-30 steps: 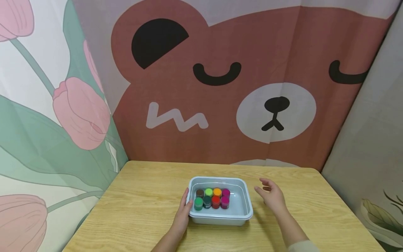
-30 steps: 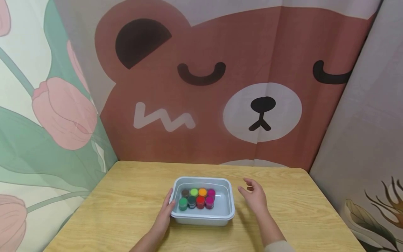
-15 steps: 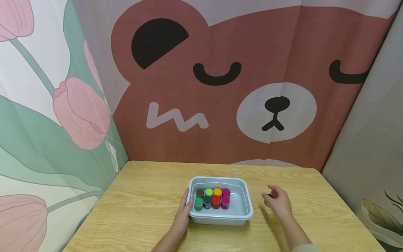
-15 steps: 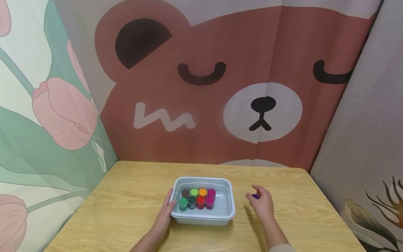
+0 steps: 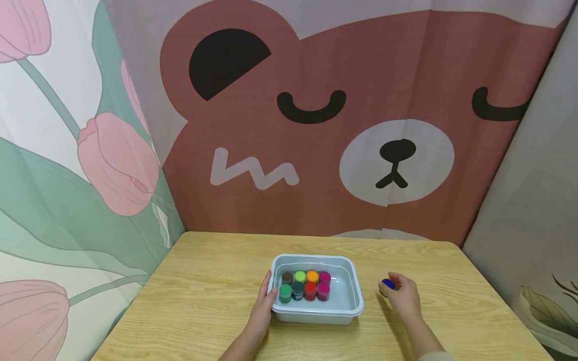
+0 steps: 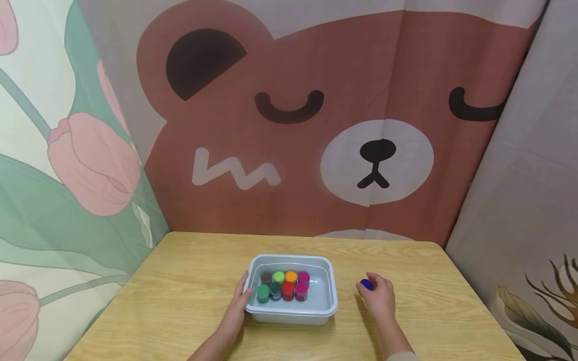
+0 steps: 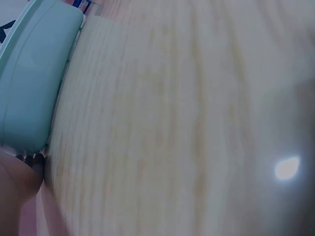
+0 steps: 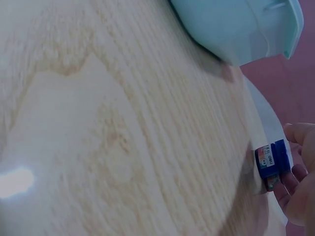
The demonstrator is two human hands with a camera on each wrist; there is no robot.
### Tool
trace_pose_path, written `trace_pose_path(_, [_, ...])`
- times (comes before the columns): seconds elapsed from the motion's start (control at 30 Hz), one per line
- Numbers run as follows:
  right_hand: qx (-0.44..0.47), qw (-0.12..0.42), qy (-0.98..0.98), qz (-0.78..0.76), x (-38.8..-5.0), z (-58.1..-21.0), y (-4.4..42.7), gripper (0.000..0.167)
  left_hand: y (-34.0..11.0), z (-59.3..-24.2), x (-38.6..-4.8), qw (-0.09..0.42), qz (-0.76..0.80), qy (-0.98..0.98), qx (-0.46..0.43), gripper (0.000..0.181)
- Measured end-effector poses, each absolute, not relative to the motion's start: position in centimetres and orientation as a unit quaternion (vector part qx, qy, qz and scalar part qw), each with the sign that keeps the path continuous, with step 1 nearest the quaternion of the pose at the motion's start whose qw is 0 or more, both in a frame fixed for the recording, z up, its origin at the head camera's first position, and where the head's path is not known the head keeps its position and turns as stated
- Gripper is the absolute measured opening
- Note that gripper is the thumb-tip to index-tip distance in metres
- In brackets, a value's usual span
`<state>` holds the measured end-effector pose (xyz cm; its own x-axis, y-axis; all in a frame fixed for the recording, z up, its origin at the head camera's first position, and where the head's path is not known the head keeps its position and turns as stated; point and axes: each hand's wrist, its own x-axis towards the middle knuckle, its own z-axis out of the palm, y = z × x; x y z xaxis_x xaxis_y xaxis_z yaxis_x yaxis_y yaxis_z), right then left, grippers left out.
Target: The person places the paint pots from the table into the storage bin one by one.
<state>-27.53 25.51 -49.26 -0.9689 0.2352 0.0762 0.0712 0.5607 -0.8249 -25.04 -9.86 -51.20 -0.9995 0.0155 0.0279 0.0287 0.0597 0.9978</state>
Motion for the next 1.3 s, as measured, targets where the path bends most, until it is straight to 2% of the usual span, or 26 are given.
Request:
trace_pose_path(0.5, [-0.104,0.111,-0.907,0.392,-27.8,-50.3,25.2,0.058,-9.8,-51.2,-25.2,0.003,-0.683,-0.730,-0.009,0.059])
trace_pose_path(0.8, [-0.108,0.122,-0.907,0.388,-27.6,-50.7,25.0,0.055,-9.8,-51.2,-25.1,0.001,-0.685,-0.728,-0.007,0.059])
trace_pose_path(1.3, [-0.111,0.097,-0.887,0.438,-27.8,-51.2,25.1,0.058,-9.8,-51.1,-25.1,-0.002,-0.684,-0.730,-0.004,0.060])
